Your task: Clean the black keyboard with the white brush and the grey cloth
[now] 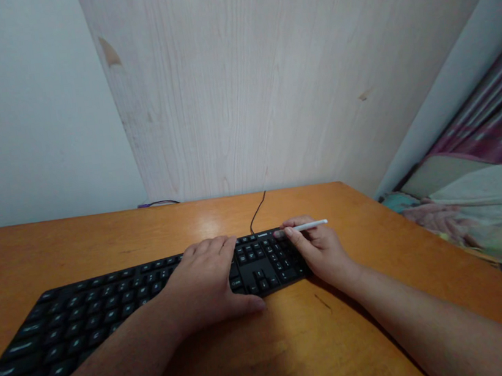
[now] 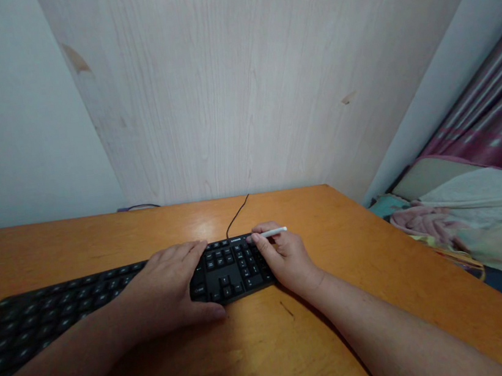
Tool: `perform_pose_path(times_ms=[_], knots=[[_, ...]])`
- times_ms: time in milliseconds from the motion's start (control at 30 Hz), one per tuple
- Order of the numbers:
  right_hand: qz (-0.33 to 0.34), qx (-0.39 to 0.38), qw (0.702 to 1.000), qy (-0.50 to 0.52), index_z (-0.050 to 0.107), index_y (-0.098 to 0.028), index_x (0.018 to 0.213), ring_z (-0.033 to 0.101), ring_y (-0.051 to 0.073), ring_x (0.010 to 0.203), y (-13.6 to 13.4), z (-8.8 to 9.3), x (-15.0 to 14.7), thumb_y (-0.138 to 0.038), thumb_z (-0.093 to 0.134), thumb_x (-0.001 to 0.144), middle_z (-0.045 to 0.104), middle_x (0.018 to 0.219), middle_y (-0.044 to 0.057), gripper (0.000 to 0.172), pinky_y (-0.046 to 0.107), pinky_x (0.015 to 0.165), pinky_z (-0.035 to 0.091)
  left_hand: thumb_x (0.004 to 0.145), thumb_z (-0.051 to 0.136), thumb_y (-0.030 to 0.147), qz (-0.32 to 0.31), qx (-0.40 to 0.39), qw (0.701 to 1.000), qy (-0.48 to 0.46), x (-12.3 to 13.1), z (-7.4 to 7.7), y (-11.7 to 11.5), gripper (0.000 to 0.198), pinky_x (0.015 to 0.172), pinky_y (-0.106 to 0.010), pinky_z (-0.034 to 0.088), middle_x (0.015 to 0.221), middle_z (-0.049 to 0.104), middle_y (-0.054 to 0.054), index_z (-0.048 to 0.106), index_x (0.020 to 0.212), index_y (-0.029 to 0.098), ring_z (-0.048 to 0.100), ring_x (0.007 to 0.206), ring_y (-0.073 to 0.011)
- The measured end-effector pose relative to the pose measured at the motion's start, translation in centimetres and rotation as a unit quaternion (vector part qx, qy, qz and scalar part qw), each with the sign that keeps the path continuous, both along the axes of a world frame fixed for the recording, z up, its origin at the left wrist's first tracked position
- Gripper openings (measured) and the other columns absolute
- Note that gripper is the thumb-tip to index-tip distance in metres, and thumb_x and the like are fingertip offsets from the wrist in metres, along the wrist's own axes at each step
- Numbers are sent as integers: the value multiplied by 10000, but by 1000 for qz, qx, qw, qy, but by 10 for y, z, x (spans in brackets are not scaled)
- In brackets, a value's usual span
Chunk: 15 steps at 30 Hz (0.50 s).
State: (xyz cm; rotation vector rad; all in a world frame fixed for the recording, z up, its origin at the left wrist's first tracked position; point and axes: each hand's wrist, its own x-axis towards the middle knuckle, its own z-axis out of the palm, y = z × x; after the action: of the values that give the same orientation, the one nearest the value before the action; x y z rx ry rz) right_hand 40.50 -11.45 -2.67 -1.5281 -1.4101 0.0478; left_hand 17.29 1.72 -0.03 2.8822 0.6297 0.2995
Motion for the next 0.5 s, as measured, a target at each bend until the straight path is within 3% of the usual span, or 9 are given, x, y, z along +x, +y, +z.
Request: perform_pose_path(times_ms=[133, 500], knots=[[12, -34, 998, -46, 671, -213, 1005, 674, 204, 921, -3, 3, -1, -331, 525, 1014, 716, 981, 58, 188, 345, 818, 507, 603, 606, 892, -6, 5, 1000, -12, 0, -5, 3, 1109, 1074, -529, 381, 1412, 579, -196, 521, 1421, 149, 531, 1271, -409], [13, -54, 995, -81, 598, -204, 849, 591, 160, 701, -14, 14, -10, -253, 471, 1002, 618, 768, 12, 205, 294, 657, 435, 600, 600, 895, 0, 5, 1000, -1, 0, -6, 3, 1142, 1101, -538, 359, 1448, 549, -216, 507, 1441, 129, 494, 1317, -427]])
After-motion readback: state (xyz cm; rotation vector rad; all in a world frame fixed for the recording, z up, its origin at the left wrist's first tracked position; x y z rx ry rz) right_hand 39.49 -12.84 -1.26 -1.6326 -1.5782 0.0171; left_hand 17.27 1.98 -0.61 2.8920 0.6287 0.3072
